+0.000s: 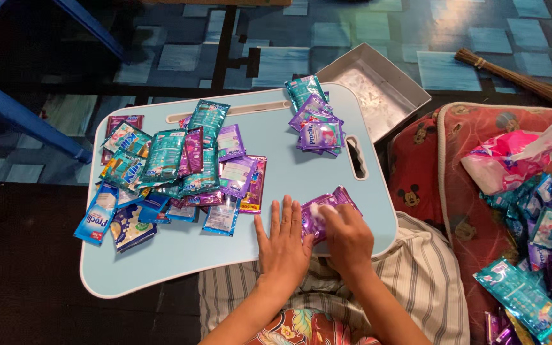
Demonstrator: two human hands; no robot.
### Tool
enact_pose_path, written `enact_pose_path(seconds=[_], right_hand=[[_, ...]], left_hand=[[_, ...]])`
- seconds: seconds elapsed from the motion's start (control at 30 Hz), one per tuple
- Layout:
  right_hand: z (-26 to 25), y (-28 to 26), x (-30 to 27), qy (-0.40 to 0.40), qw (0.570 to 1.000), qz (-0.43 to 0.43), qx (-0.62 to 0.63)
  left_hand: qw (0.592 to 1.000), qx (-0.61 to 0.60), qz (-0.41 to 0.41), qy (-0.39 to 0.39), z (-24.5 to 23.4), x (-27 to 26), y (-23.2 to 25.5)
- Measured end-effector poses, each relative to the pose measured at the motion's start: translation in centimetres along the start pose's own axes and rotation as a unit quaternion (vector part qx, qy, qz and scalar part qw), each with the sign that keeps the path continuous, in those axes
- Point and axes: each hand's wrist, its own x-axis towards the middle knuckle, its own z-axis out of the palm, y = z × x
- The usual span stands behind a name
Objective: The person sits on the floor and wipes the surfaces of small foil sachets with a white tissue, handling them one at a time. The person places the wiped sachets onto a light blue tray, gradually building a pile.
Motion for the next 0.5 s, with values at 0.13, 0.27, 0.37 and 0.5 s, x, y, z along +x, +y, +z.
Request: enact_pose_path(seconds=[0.13, 0.27, 0.37, 0.5], right_hand=[[0.4, 1.7, 1.2, 0.011, 0.997, 0.037, -0.059], [0.5, 3.0, 1.8, 0.004, 0.997, 0.055, -0.059], [1.1, 3.3, 2.1, 0.011, 0.994, 0.085, -0.068], [1.7, 3.9, 2.2, 0.018, 0.987, 0.149, -0.052]], left_hand=[[1.000, 0.006, 0.000, -0.005, 0.3, 0.0, -0.1], [1.000, 0.019, 0.005, -0.001, 0.6, 0.0, -0.1], [1.000, 0.015, 0.005, 0.001, 0.5, 0.1, -0.1], [0.999, -0.024, 0.010, 0.039, -0.3, -0.1, -0.2]])
